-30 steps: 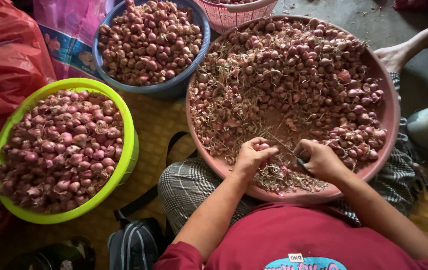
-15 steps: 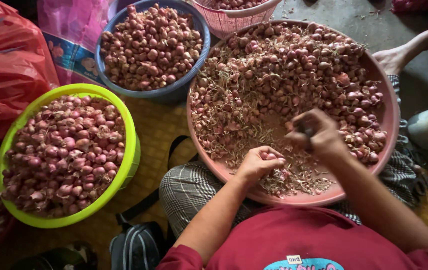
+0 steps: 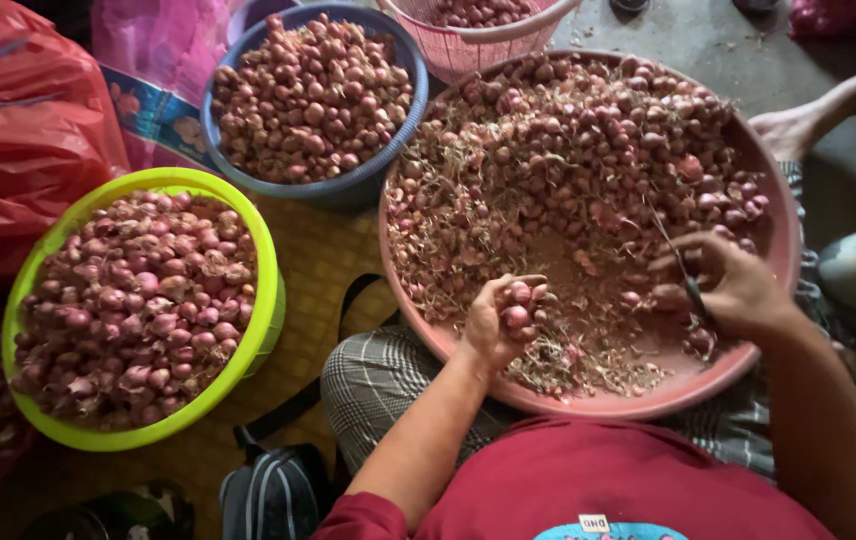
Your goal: The person sits on the floor with a large tray of untrimmed shallots and uses scissors to cut the root ends off the shallots one at a time. Trimmed shallots are placed into a nearby basket, and trimmed roots accumulate on the tray.
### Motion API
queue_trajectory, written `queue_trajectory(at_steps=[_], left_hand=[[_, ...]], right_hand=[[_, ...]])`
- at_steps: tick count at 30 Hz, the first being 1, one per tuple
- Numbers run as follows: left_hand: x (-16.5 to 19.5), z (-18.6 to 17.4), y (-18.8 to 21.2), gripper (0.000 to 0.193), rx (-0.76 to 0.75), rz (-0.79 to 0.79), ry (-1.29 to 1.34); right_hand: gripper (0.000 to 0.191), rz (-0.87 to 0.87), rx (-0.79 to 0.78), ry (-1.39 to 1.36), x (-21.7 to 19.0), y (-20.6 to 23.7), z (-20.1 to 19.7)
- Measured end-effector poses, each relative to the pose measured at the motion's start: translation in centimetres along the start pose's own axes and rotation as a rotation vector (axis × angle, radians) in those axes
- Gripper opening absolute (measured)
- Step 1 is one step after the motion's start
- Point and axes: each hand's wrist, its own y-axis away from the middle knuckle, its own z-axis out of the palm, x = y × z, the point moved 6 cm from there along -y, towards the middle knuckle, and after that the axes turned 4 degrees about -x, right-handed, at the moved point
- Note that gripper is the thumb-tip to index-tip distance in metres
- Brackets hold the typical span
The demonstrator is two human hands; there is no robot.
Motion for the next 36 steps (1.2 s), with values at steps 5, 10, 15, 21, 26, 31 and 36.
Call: queue_trajectory(at_steps=[5,10,15,21,26,31,36], left_hand=[[1.5,-4.0,-3.0,0.040,0.118,0.067,0.169],[12.8,7.2,-10.8,0.039,0.168,0.439,0.280],[24.4,19.0,-16.0,0.055,0.263,0.711,-0.422],[8.0,14.6,-9.4,0.008,-0.175,1.016,-1.564],[0.6,8.6,-6.2,0.015,-0.116,0.918,-2.176],[1.0,5.8,-8.9,0.015,-0.087,0.849,-2.195],[2.5,0.8,-8.2,0.012,0.162,0.449,-1.555]], right_hand=[[0.059,-0.211,-0.076,-0.164,3.4,-1.9,0.8],[0.054,-0.082,-0.105,-0.279,5.5,-2.9,1.0],[0.060,-0.209,-0.003,-0.221,6.1,-3.0,0.0],[0.052,-0.126,0.176,-0.509,7.7,0.2,-2.7],[0.061,-0.275,0.127,-0.258,3.8,0.3,-1.1],[0.068,-0.060,0.075,-0.217,2.3,0.4,1.9],[0.063,-0.020,0.140,-0.246,1.3,0.4,3.9]])
